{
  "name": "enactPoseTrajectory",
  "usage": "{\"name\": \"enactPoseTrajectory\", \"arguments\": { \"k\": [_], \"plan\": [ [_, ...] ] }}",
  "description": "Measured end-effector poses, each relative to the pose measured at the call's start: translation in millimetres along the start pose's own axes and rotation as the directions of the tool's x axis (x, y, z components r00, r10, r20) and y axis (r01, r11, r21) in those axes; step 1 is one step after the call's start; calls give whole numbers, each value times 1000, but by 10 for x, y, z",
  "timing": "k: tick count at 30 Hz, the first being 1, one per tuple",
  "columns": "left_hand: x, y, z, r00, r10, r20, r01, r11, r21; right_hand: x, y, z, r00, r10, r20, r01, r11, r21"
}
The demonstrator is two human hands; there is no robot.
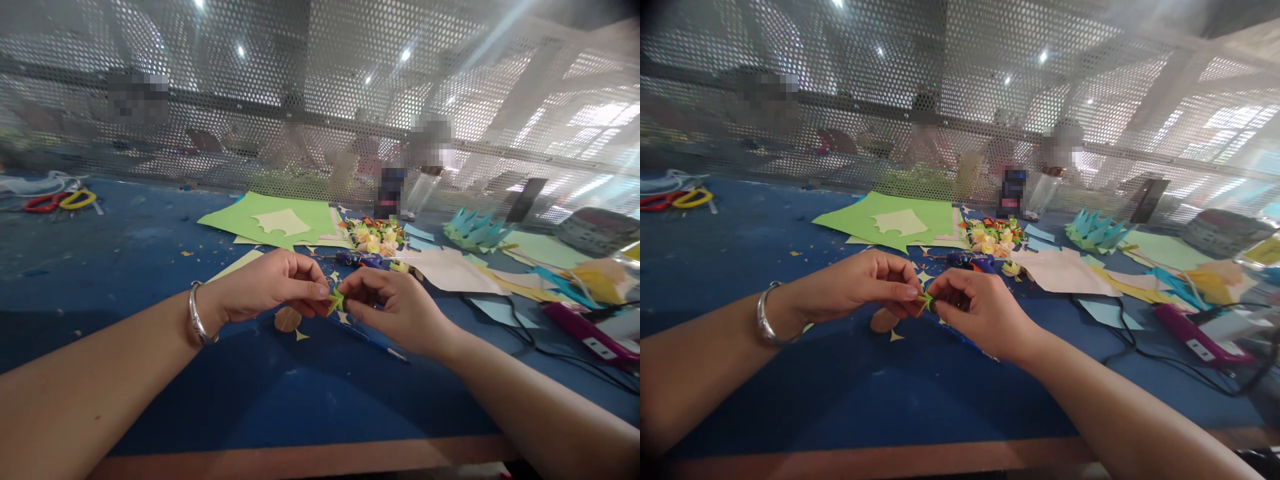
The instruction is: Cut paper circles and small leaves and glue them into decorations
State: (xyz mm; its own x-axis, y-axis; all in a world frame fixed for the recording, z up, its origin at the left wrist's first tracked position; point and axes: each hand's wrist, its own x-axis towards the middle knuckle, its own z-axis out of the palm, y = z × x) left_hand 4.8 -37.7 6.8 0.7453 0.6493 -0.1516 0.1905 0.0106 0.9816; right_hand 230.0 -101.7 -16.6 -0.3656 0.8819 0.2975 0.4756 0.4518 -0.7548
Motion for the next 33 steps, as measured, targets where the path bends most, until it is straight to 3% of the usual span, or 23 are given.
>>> {"name": "enactPoseTrajectory", "arguments": {
  "k": [11, 20, 26, 33],
  "plan": [
    [-11, -9, 22, 998, -66, -2, 66, 997, -29, -11, -45, -2, 998, -25, 58, 27, 999, -33],
    [-65, 19, 69, 997, 82, -3, -80, 977, 197, -5, -33, -1, 998, -36, 46, 37, 999, -25],
    [-129, 46, 157, 965, 251, -76, -172, 826, 537, 0, -25, -12, 1000, -19, 23, 19, 1000, -7],
    [-160, 78, 187, 881, 473, -15, -304, 588, 749, 3, -3, -4, 1000, 8, -6, -8, 1000, 11]
  ]
}}
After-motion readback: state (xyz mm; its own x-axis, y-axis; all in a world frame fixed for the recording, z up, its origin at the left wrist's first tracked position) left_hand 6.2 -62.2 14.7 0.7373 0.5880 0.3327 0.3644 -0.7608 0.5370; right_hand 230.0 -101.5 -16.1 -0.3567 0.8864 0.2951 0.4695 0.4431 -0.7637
